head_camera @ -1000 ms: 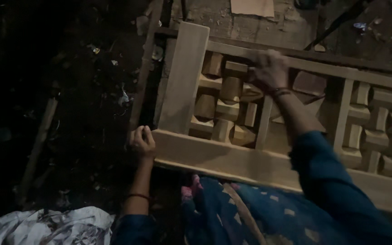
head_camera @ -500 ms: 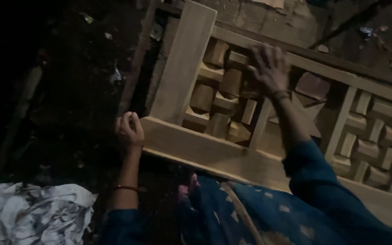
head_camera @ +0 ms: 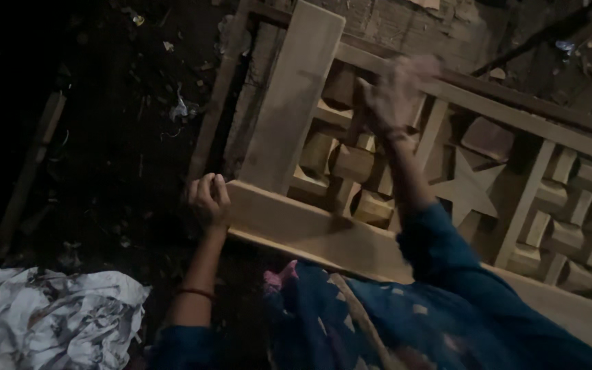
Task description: The person sands a wooden headboard with a sanding block. They work on the central star-shaped cutout and the surrounding carved details, moving the block back and forth to smooth the surfaces.
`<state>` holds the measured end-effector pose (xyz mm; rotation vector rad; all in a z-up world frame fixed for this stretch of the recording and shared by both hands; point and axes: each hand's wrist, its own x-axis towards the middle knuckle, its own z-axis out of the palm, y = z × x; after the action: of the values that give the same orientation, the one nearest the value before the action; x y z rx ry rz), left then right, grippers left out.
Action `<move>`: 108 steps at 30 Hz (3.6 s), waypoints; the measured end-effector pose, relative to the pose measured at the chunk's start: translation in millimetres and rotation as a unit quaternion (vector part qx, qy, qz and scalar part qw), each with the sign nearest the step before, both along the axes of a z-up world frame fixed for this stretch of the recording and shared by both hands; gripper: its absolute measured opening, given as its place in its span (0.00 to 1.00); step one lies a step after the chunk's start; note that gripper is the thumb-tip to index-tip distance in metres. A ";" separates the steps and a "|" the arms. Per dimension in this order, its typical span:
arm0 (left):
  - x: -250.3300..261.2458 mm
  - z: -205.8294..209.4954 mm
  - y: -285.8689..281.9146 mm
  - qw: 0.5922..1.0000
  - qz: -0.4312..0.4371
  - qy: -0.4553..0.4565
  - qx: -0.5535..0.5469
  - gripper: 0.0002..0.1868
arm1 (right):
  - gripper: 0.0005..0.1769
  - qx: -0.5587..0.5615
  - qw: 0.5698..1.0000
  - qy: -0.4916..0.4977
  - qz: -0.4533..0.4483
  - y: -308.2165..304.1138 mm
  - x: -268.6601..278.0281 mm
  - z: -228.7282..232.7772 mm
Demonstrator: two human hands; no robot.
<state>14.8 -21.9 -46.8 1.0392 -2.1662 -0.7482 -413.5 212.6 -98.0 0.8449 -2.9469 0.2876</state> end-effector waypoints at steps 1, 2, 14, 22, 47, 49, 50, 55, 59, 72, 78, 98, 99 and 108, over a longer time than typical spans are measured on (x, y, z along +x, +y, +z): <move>-0.8 0.6 -0.8 1.000 0.008 0.001 -0.013 0.15 | 0.47 -0.034 0.998 -0.049 -0.007 -38.8 8.2 -2.4; 0.2 2.3 -0.8 0.999 0.001 -0.014 -0.032 0.14 | 0.49 -0.059 0.997 -0.032 0.048 -77.3 12.8 -1.9; -1.9 7.5 1.8 0.999 -0.028 0.013 -0.030 0.12 | 0.29 -0.268 0.957 -0.104 -0.035 50.3 30.3 61.8; 1.9 9.0 5.6 0.999 -0.031 -0.003 0.022 0.14 | 0.30 -0.071 0.993 0.066 0.067 151.9 -25.9 31.1; 0.6 1.6 0.2 0.999 -0.006 -0.029 -0.027 0.14 | 0.41 -0.026 0.989 -0.068 0.127 -34.1 4.8 80.1; -1.7 -4.1 0.1 1.000 -0.018 0.005 -0.009 0.14 | 0.39 -0.025 0.987 -0.019 0.159 -33.4 9.7 73.5; -3.4 -5.4 0.7 0.999 -0.016 0.026 -0.020 0.14 | 0.38 -0.016 0.986 -0.008 0.167 -35.3 10.2 68.1; -4.8 4.1 5.0 1.000 -0.001 -0.007 0.001 0.14 | 0.38 0.012 0.994 0.003 0.112 -70.2 1.3 34.7; 2.5 17.0 8.1 0.999 -0.015 -0.031 0.007 0.14 | 0.37 -0.007 0.998 -0.021 0.058 -95.0 7.3 33.1; -1.9 13.6 11.1 0.998 -0.008 -0.062 -0.018 0.13 | 0.57 -0.020 0.997 -0.053 0.050 -124.7 55.3 75.7; -7.0 9.9 9.7 0.999 -0.018 0.032 0.023 0.13 | 0.61 0.076 0.991 -0.041 0.106 -91.2 150.9 74.5; -11.9 49.0 17.1 0.998 0.006 -0.056 0.026 0.15 | 0.59 0.097 0.986 -0.106 0.085 -119.4 100.5 89.3; -10.3 46.6 17.5 0.997 0.004 -0.070 0.015 0.15 | 0.58 0.077 0.989 -0.107 0.065 -126.7 80.0 93.0; -8.9 -3.3 14.9 0.998 -0.034 -0.040 0.035 0.15 | 0.49 0.030 0.985 -0.040 0.167 -124.3 76.8 125.4</move>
<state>5.8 -7.0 -50.2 1.0505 -2.2683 -0.8321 -336.7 88.3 27.3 1.3691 -2.8862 0.2553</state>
